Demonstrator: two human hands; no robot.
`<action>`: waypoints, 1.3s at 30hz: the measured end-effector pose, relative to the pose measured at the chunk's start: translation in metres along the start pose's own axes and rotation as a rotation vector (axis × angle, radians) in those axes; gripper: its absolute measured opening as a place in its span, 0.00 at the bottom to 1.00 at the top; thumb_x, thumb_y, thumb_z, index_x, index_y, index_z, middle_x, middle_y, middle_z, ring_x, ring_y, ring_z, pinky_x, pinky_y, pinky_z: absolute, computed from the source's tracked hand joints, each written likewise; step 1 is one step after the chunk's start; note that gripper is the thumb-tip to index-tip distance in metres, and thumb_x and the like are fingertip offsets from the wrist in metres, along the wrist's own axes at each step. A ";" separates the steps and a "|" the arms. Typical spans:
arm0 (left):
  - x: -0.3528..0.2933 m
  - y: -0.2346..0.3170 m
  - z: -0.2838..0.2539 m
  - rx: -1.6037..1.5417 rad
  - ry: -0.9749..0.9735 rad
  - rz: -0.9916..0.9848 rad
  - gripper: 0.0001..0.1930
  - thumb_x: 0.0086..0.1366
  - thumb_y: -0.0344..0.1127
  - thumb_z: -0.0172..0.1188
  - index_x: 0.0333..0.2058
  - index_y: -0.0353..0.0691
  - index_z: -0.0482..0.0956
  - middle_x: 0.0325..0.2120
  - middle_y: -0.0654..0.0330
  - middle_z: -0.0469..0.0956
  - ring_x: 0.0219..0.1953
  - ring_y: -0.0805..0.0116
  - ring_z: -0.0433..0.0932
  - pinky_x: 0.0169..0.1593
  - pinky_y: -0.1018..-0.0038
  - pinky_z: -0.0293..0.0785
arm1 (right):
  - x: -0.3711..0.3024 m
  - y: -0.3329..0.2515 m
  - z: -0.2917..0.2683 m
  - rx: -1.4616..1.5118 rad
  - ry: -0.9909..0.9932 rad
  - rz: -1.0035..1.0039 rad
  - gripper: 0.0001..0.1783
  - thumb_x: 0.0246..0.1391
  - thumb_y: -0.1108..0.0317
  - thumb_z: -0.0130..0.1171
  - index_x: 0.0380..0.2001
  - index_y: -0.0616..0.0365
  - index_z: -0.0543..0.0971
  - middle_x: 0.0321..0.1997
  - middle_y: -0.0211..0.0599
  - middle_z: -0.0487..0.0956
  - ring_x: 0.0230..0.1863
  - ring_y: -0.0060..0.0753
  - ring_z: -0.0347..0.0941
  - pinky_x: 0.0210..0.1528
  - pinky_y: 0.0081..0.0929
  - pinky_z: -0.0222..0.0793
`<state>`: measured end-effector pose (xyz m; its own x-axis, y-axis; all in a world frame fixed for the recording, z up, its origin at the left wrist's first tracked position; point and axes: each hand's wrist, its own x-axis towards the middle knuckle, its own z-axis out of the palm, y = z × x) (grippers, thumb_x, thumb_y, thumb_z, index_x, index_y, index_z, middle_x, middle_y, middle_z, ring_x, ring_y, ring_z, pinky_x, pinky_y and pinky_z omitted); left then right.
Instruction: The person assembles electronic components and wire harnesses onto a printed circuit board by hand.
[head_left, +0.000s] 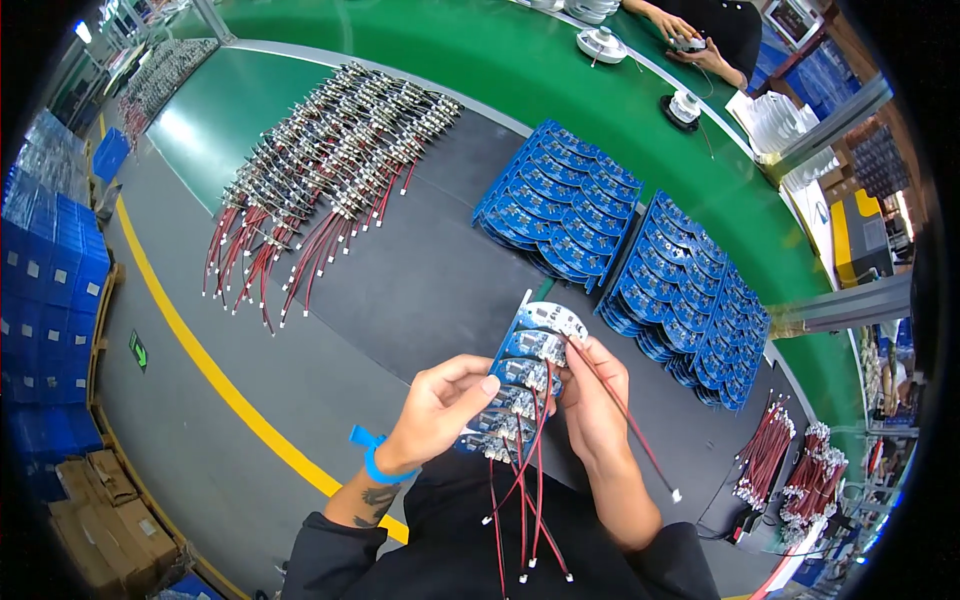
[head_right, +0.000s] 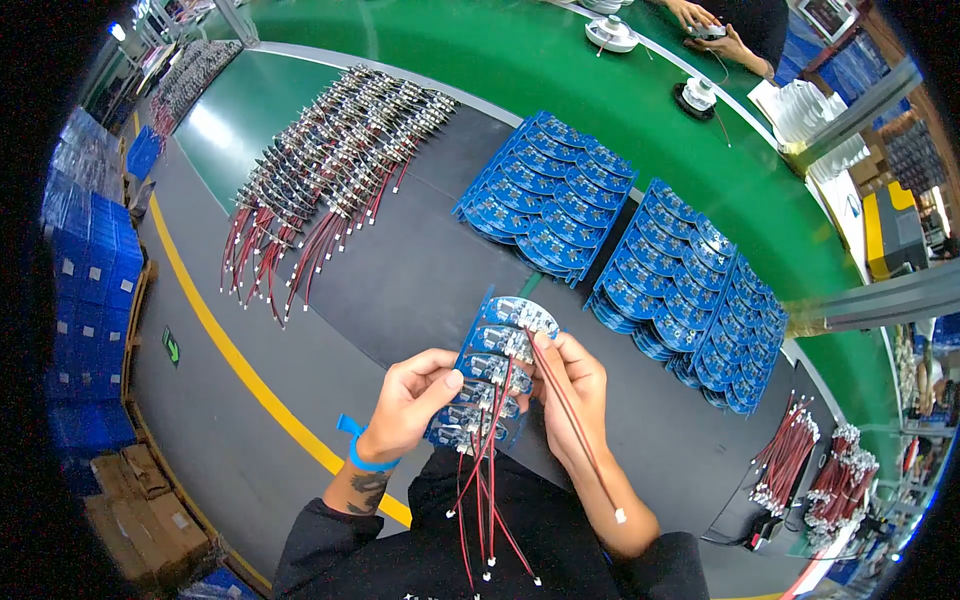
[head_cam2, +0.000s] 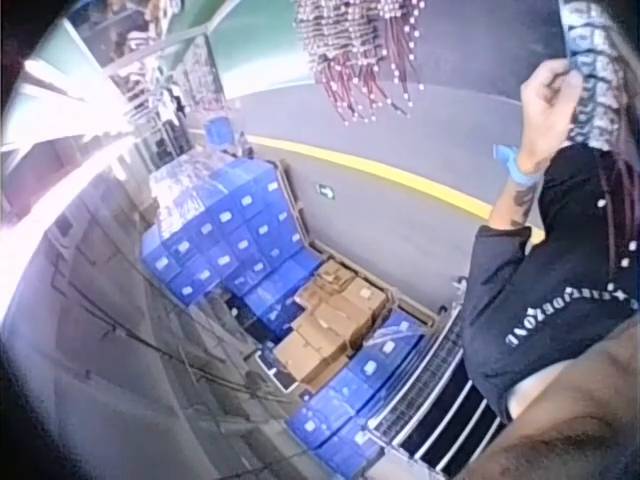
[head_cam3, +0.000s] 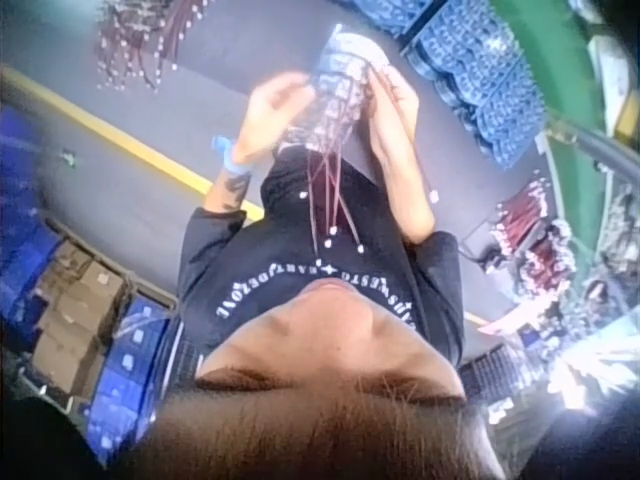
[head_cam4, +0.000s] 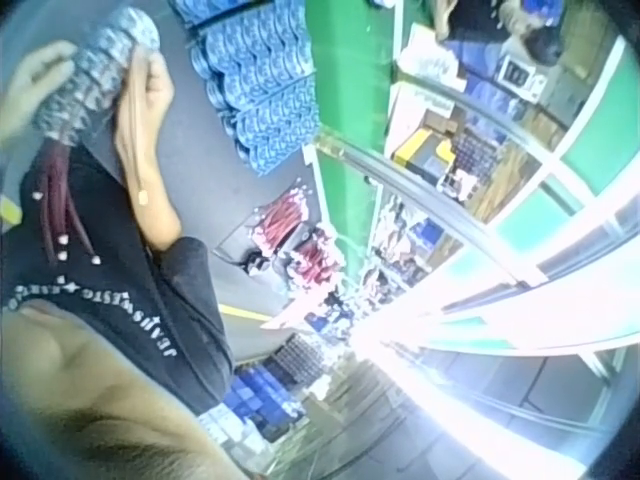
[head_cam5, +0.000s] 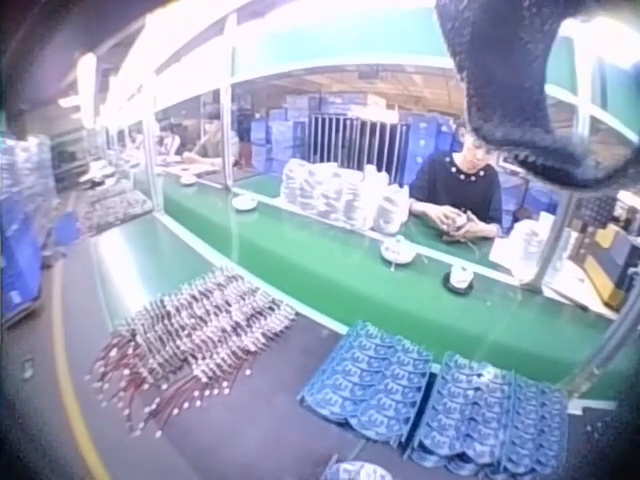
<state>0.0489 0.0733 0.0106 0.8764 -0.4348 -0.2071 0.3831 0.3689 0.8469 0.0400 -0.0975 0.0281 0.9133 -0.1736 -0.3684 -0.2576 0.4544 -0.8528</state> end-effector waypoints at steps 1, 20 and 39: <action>0.000 -0.003 -0.002 -0.037 0.007 -0.018 0.09 0.66 0.29 0.52 0.40 0.29 0.73 0.35 0.59 0.79 0.37 0.79 0.75 0.42 0.81 0.71 | 0.002 0.003 0.000 0.000 0.009 -0.009 0.12 0.62 0.61 0.48 0.36 0.59 0.74 0.31 0.32 0.78 0.23 0.17 0.71 0.20 0.14 0.65; -0.012 -0.009 -0.003 0.564 -0.331 0.189 0.11 0.59 0.33 0.62 0.22 0.33 0.72 0.13 0.60 0.68 0.14 0.74 0.65 0.18 0.74 0.58 | -0.002 0.024 0.003 -0.183 0.056 -0.039 0.18 0.65 0.58 0.44 0.31 0.62 0.73 0.24 0.24 0.72 0.25 0.10 0.62 0.25 0.14 0.61; -0.012 -0.012 -0.005 0.451 -0.523 0.257 0.16 0.67 0.33 0.49 0.20 0.33 0.69 0.13 0.55 0.70 0.15 0.59 0.70 0.22 0.67 0.63 | -0.006 0.020 0.003 -0.068 0.048 0.018 0.20 0.65 0.56 0.42 0.30 0.61 0.73 0.24 0.22 0.71 0.23 0.11 0.61 0.24 0.15 0.59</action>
<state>0.0352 0.0778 0.0002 0.6259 -0.7563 0.1906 -0.0717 0.1876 0.9796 0.0300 -0.0851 0.0146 0.8927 -0.2083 -0.3997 -0.2960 0.3977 -0.8685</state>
